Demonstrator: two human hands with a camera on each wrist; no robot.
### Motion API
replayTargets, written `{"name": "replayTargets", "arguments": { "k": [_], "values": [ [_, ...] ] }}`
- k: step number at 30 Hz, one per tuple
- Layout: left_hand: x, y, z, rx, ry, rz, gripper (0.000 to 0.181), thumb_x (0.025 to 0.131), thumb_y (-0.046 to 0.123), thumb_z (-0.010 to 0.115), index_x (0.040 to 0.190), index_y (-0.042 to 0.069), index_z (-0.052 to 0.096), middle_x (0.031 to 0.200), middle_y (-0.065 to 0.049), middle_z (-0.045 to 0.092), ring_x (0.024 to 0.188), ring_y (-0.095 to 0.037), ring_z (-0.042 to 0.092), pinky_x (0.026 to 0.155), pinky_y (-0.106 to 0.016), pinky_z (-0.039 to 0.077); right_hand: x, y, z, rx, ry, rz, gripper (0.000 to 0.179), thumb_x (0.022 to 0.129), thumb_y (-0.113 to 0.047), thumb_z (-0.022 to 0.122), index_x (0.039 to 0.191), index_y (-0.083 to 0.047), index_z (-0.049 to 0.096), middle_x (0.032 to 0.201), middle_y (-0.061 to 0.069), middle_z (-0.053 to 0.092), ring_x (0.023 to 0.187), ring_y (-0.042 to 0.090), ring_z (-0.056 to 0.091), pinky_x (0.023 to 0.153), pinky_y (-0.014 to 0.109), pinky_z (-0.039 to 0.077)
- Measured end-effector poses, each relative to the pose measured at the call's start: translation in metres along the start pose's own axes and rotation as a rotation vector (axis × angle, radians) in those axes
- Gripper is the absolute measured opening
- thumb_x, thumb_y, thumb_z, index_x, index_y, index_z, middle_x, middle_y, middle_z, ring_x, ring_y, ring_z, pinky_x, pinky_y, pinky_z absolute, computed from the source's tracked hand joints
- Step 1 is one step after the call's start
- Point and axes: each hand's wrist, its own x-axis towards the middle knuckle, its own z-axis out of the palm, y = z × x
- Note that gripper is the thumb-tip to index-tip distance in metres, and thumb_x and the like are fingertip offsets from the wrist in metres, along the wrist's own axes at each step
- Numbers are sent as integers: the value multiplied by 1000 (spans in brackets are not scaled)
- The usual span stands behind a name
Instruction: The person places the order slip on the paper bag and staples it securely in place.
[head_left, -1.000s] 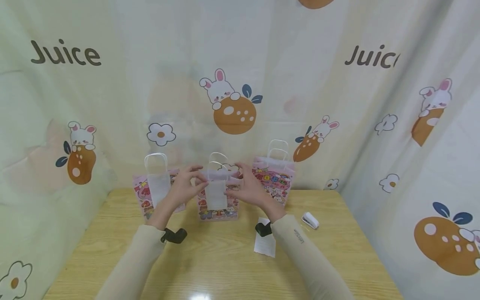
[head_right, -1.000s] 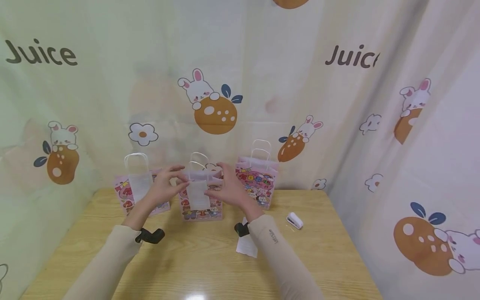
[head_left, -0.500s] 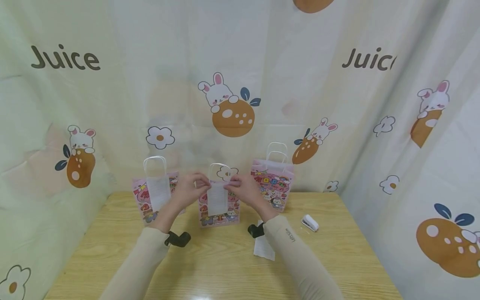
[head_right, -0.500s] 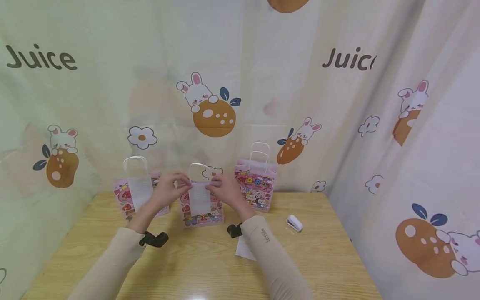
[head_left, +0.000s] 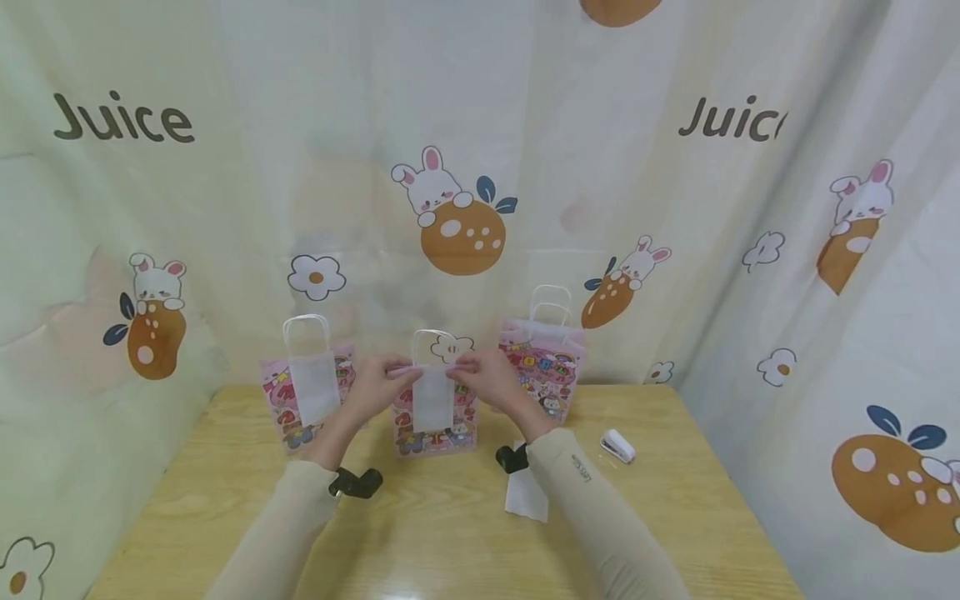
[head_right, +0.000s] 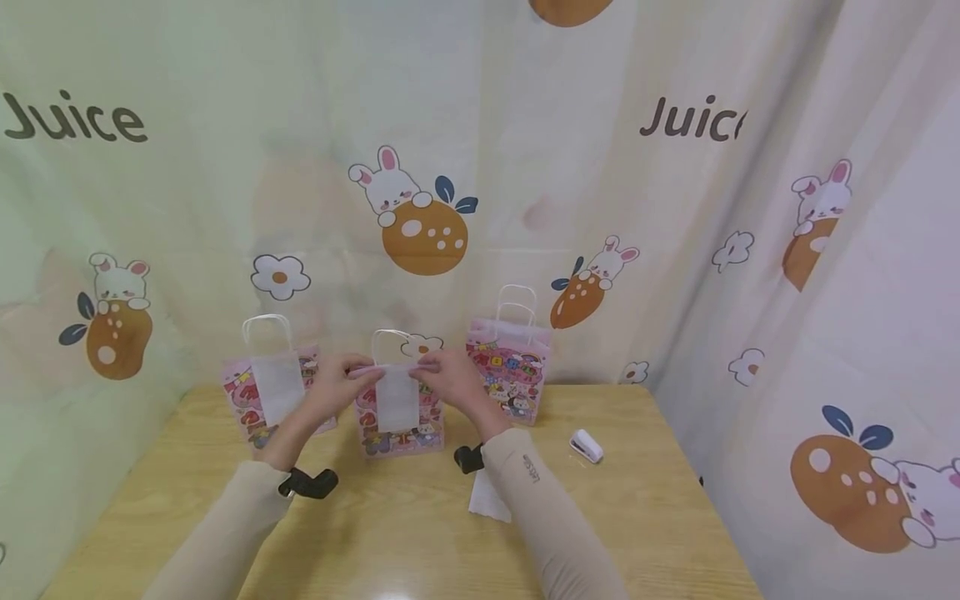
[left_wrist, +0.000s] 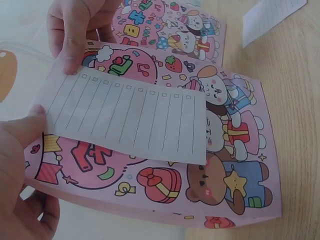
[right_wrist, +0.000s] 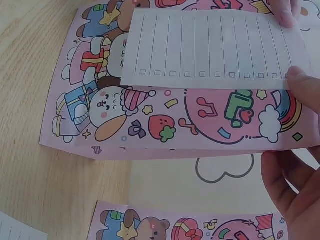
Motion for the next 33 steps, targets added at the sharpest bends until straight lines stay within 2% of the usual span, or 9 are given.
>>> {"name": "replayTargets", "arguments": {
  "k": [2, 9, 14, 19, 22, 25, 27, 29, 33],
  "values": [
    [-1, -1, 1, -25, 13, -1, 34, 90, 27, 72, 109, -1, 69, 106, -17, 70, 96, -29, 69, 82, -40, 55, 0, 0, 0, -8, -6, -7, 21, 90, -32, 71, 100, -14, 75, 98, -1, 73, 89, 13, 69, 77, 30, 55],
    [-3, -2, 3, -2, 49, 17, 28, 89, 25, 73, 103, 1, 73, 100, -13, 71, 90, -25, 70, 79, -39, 56, -1, 1, -2, -17, -30, -48, 21, 91, -32, 70, 100, -13, 77, 96, -1, 73, 84, 11, 69, 75, 29, 55],
    [-4, -4, 3, -13, 81, 35, 26, 88, 22, 74, 101, -1, 73, 97, -15, 72, 88, -27, 70, 77, -39, 57, 1, 0, -3, -28, -37, -52, 24, 91, -34, 70, 102, -14, 77, 97, 0, 73, 83, 10, 69, 75, 29, 55],
    [-3, -5, 5, -33, 80, 59, 22, 88, 20, 74, 98, 0, 73, 95, -14, 72, 86, -27, 71, 75, -39, 57, -1, 1, -4, -14, -57, -52, 25, 92, -37, 68, 102, -15, 76, 94, -2, 73, 79, 12, 67, 71, 30, 55],
    [-2, -8, 5, -33, 84, 81, 20, 89, 20, 74, 97, 1, 74, 95, -13, 72, 86, -27, 71, 75, -38, 57, -6, 6, -7, 26, -60, -32, 33, 91, -41, 68, 112, -16, 72, 95, -1, 71, 80, 15, 65, 65, 33, 54],
    [-1, -9, 5, -27, 92, 88, 19, 89, 19, 73, 96, 2, 74, 94, -12, 72, 87, -28, 71, 76, -39, 57, -15, 14, -15, 47, -15, -3, 44, 91, -45, 67, 124, -15, 65, 107, 1, 68, 91, 18, 63, 71, 36, 55],
    [-1, -10, 4, -22, 93, 80, 18, 89, 19, 73, 96, 2, 74, 95, -12, 72, 87, -27, 70, 76, -39, 57, -23, 21, -23, 41, 17, 7, 46, 92, -44, 66, 127, -14, 62, 112, 1, 67, 97, 17, 62, 75, 37, 55],
    [-1, -11, 4, -21, 84, 71, 19, 89, 20, 73, 97, 2, 74, 96, -12, 71, 87, -27, 70, 76, -38, 57, -33, 29, -33, 4, 49, -11, 38, 94, -39, 64, 121, -12, 65, 109, 0, 68, 94, 16, 63, 78, 36, 54],
    [-1, -9, 4, -8, 76, 71, 20, 90, 21, 72, 96, 3, 74, 96, -12, 71, 87, -26, 70, 76, -38, 57, -60, 50, -52, -62, 125, -66, 15, 95, -22, 65, 98, -8, 71, 86, -1, 70, 74, 12, 64, 65, 33, 54]
  ]
}}
